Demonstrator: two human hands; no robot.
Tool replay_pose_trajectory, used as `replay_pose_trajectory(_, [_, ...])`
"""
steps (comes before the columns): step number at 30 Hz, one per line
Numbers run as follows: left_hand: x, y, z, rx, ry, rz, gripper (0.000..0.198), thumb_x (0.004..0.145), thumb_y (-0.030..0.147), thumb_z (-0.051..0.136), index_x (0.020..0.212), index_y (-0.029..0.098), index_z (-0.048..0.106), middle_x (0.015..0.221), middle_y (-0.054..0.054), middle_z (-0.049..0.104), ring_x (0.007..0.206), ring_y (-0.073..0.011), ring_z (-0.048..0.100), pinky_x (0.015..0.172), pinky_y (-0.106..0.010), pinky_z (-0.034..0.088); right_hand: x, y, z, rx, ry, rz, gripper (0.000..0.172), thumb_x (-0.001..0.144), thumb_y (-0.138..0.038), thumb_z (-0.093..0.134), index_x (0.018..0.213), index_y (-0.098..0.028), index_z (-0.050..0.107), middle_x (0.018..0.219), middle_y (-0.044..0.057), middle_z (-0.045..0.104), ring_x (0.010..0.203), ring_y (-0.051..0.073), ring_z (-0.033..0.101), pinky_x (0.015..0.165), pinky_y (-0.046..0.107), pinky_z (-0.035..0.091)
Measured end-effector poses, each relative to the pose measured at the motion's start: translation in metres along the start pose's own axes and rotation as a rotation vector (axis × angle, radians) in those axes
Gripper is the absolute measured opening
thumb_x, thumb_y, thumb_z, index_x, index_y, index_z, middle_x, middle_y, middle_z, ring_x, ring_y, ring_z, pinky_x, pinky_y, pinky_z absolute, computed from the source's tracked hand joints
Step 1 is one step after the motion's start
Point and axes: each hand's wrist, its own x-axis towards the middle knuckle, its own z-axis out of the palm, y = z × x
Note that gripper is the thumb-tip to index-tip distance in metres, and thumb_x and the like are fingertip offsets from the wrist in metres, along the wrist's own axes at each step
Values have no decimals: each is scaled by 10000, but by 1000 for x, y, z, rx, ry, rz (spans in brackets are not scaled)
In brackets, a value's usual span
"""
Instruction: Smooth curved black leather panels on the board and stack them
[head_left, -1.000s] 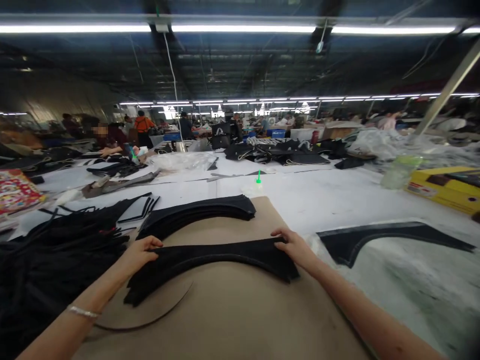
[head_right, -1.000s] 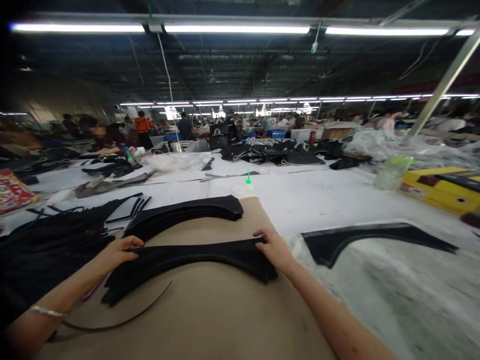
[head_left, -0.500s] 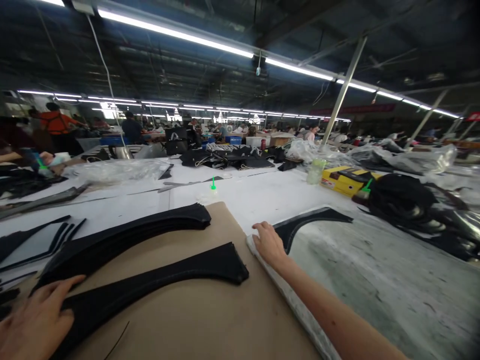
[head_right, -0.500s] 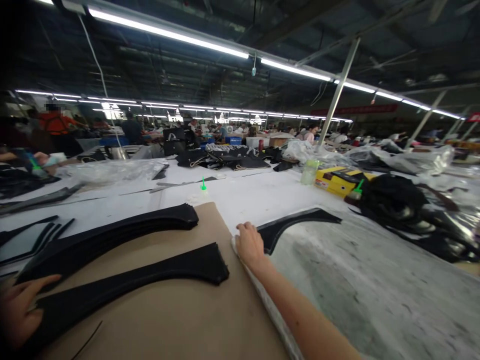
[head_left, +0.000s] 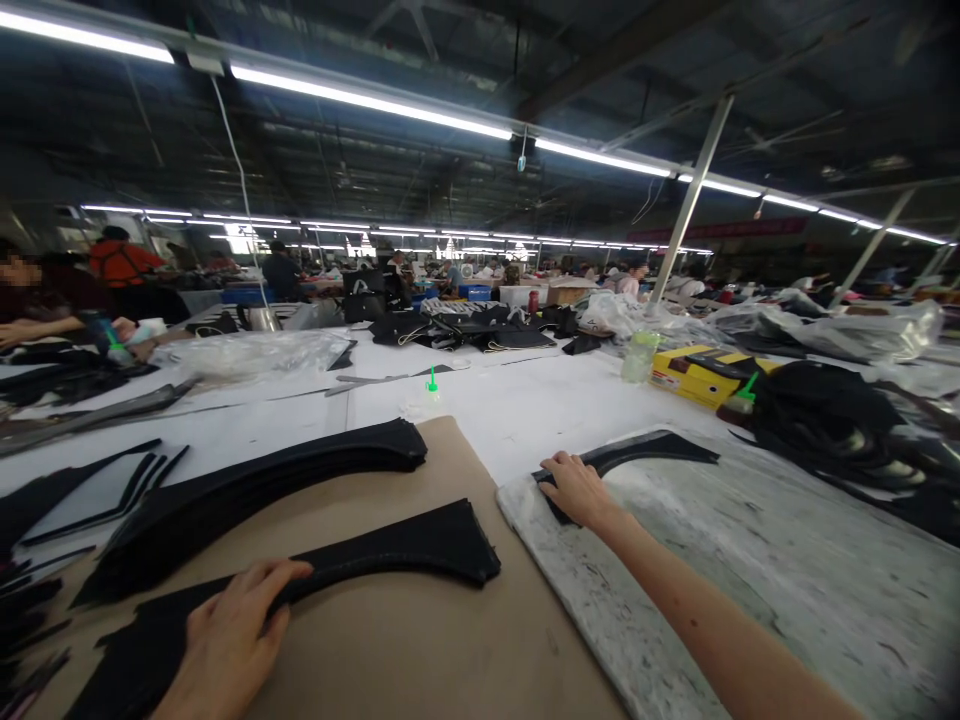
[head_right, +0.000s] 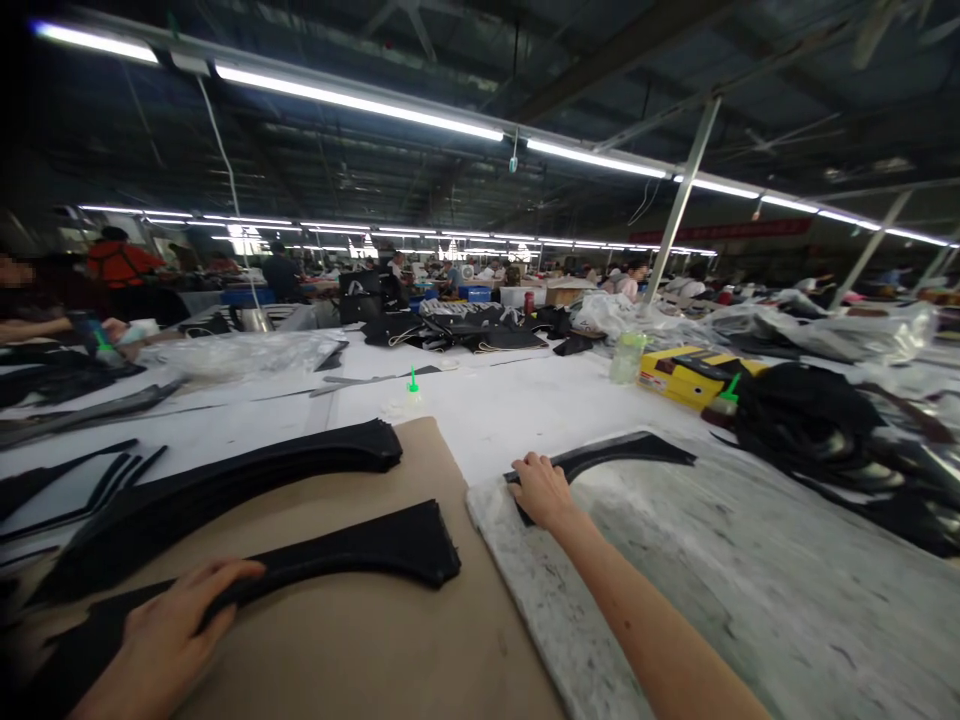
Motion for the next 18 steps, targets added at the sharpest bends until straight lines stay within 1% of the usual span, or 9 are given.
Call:
replay_pose_trajectory(2, [-4,3,3,-23,-50,24,470,809,154,373,1168,308,633,1292,-25,601,1242,-228,528,993,-436,385,1,-3,0,-41,-13,-14,299,882,-331,519,1098,-168,645,1130,143,594,1090,314,527,878,441,411])
replay_pose_trajectory(3, [-6,5,4,-33,-57,27,470,804,151,379,1164,309,635,1288,-27,602,1240,-232,528,1000,-444,376,2,-5,1,-60,-14,-8,302,875,-324,519,1080,-143,645,1120,160,595,1078,331,531,873,464,412])
replay_pose_trajectory(6, [-12,11,6,-57,-41,37,451,815,158,372,1149,299,641,1268,-42,610,1218,-246,540,1004,-469,362,1,-10,5,-104,-18,26,300,849,-252,528,1080,-91,630,1134,193,587,1066,360,541,860,501,421])
replay_pose_trajectory(8, [-14,17,7,-70,-24,38,439,824,156,360,1130,291,646,1249,-48,621,1199,-246,552,995,-470,369,2,-14,7,-120,-37,56,277,858,-199,516,1081,-77,626,1125,199,595,1059,352,559,855,497,437])
replay_pose_trajectory(9, [-15,19,7,-78,-20,39,433,825,153,360,1119,289,648,1239,-48,627,1189,-243,559,993,-463,374,3,-15,8,-125,-52,68,257,876,-191,513,1078,-81,627,1117,188,604,1054,334,569,857,489,448])
replay_pose_trajectory(11, [-15,23,6,-96,-13,45,419,820,148,372,1095,291,654,1219,-40,639,1170,-233,571,995,-443,382,6,-18,9,-126,-91,84,213,922,-234,530,1058,-107,632,1088,138,627,1028,277,593,865,462,473])
replay_pose_trajectory(14, [-15,28,4,-115,14,67,402,813,143,386,1056,295,668,1184,-29,655,1144,-223,587,985,-412,397,12,-21,8,-111,-149,86,242,931,-354,591,1031,-138,634,1040,67,644,966,206,616,862,424,511])
replay_pose_trajectory(18, [-21,42,-1,-123,6,85,411,808,126,381,1020,301,687,1150,-24,665,1111,-232,598,965,-430,399,18,-16,5,-60,-150,64,299,925,-396,603,1077,-140,625,1087,76,636,975,202,618,867,420,520])
